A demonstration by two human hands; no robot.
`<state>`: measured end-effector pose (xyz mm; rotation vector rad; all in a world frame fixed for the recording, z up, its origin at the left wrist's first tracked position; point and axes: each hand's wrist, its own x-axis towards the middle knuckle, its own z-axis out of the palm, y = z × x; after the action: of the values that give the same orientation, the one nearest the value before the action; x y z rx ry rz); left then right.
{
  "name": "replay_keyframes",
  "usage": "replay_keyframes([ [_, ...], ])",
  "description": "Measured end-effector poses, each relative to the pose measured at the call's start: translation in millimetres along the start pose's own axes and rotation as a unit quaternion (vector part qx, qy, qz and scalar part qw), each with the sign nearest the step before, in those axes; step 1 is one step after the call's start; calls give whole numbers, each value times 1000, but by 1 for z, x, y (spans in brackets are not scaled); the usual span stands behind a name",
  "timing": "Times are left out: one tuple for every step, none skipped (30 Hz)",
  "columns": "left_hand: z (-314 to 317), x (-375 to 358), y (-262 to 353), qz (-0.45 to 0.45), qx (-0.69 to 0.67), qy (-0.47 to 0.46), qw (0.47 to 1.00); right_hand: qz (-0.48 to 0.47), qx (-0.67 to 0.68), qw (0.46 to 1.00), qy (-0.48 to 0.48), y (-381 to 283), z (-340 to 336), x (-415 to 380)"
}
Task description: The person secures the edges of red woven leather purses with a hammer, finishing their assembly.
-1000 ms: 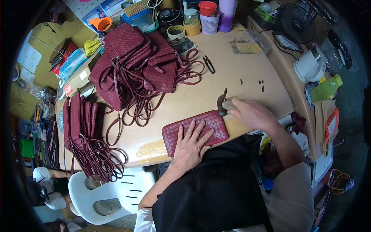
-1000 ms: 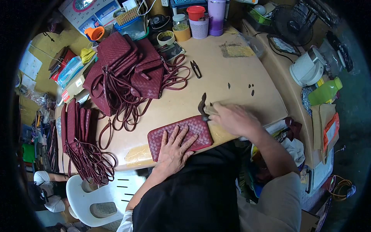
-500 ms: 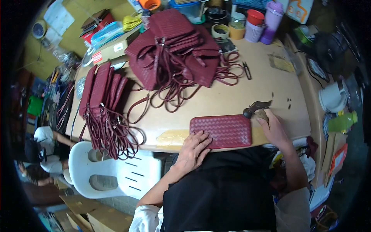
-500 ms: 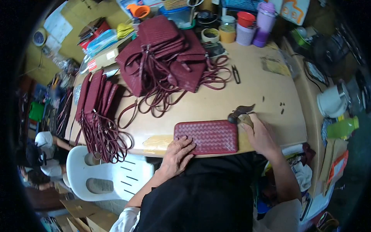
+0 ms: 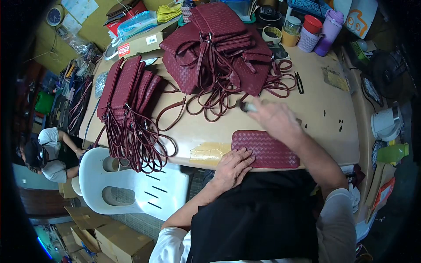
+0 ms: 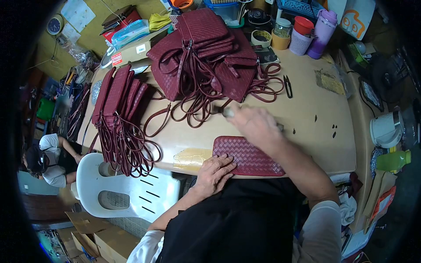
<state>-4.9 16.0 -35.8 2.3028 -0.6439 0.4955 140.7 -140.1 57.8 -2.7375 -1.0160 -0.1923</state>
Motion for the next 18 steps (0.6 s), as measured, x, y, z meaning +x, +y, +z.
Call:
replay_keyframes([
  [-1,-1,-1,-1,1,-5,1000,2,2,1000,0,0,3,-1],
  [-1,0,-2,-1,0,-4,1000,41,75,996,-19,0,6,-2],
  [0,-1,-1,-8,4,-11,1000,79,149,985,-40,0,11,-6],
  [0,-2,0,-14,7,-19,1000,-60,109,992,-37,-5,12,-12],
  [1,-3,1,-14,5,-19,1000,-58,107,992,-38,-3,6,-13],
  [0,-4,2,-14,10,-22,1000,-10,93,992,-89,-1,-4,-16],
  [1,-1,0,-13,15,-20,1000,35,74,987,-138,2,-17,-15],
  [1,0,0,-8,12,-21,1000,32,67,993,-94,8,-21,-16],
  [0,0,2,-11,16,-24,1000,40,68,992,-94,9,-17,-20],
  [0,1,2,-14,19,-23,999,90,156,981,-67,12,-10,-24],
  [1,-1,3,-12,14,-26,999,139,244,959,-39,14,-3,-29],
  [1,-1,4,-16,18,-18,1000,136,194,967,-94,16,5,-38],
  [3,1,3,-17,22,-7,1000,142,190,967,-91,19,-5,-41],
  [1,2,4,-15,21,-9,1000,142,156,968,-133,20,-22,-45],
  [1,3,4,-5,17,-12,1000,142,121,967,-175,22,-37,-47],
  [1,2,4,-11,19,-14,1000,157,134,969,-134,28,-47,-54],
  [2,2,4,-18,18,-16,1000,168,131,968,-130,37,-36,-67],
  [2,3,6,-21,15,-12,1000,203,160,966,-3,48,-14,-84],
])
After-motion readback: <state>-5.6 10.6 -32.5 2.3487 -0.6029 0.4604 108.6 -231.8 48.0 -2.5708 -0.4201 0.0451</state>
